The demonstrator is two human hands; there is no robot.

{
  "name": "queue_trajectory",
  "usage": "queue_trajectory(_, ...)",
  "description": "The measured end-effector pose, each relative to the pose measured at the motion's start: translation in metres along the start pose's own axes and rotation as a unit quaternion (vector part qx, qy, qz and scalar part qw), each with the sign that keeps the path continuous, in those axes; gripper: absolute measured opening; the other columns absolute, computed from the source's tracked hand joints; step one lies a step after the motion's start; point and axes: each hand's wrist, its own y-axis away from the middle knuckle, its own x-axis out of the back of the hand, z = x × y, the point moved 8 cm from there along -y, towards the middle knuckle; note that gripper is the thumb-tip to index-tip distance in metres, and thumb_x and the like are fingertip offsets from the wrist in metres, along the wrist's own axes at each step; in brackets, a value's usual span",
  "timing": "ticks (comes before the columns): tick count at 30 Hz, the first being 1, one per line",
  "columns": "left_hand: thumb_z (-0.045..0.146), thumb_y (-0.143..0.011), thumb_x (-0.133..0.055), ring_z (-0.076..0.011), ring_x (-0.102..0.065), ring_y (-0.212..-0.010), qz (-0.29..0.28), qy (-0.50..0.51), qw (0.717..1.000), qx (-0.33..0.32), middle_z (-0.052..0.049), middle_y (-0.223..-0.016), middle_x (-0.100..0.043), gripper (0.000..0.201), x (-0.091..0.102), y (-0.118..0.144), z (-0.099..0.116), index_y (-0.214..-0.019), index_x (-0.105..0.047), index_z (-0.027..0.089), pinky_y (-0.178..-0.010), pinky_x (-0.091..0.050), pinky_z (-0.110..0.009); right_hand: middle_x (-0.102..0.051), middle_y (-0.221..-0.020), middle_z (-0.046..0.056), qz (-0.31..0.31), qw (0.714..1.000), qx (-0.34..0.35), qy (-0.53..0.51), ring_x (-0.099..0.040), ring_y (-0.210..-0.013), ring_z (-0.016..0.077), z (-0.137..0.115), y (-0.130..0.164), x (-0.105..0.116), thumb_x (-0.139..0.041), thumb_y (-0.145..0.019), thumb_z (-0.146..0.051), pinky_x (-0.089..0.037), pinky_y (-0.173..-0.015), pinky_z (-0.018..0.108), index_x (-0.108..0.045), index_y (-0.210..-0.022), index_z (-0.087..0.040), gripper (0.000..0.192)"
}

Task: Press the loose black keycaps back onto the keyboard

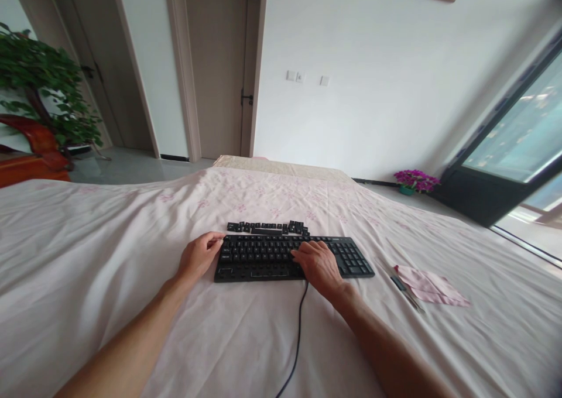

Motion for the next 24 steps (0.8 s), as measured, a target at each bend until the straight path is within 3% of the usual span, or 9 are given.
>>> queue_trajectory(14,0.040,-0.082,-0.050,-0.0163,-0.067,-0.087,0.007,-0.005,1.000,0.000,0.003,-0.098,-0.073,0.028,-0.001,-0.002,-0.004,-0.101,-0.068,0.029,-0.080,-0.049,-0.023,-0.060,-0.083,0.001,-0.009,0.999,0.007,0.037,-0.050,-0.080,0.0163,-0.008,0.003,-0.005,-0.049,-0.095,-0.024,-0.025,-0.073,0.033,-0.065,-0.091,-0.023,0.016)
queue_trajectory(21,0.041,-0.084,-0.049,-0.0165,-0.067,-0.089,0.004,-0.015,1.000,-0.003,0.003,-0.099,-0.073,0.028,-0.001,-0.002,-0.005,-0.103,-0.067,0.029,-0.079,-0.048,-0.022,-0.060,-0.092,0.007,-0.043,0.995,0.012,0.094,-0.051,-0.083,0.0208,-0.021,0.006,-0.004,-0.045,-0.087,-0.005,-0.030,-0.076,0.037,-0.060,-0.107,-0.018,0.028)
queue_trajectory(24,0.041,-0.084,-0.049,-0.0163,-0.067,-0.089,0.005,-0.015,1.000,-0.002,0.003,-0.099,-0.073,0.028,-0.001,-0.002,-0.006,-0.103,-0.067,0.029,-0.079,-0.048,-0.022,-0.060,-0.093,0.009,-0.057,0.991,0.016,0.122,-0.050,-0.084,0.0232,-0.029,0.006,-0.004,-0.042,-0.085,-0.002,-0.032,-0.077,0.039,-0.061,-0.106,-0.017,0.032)
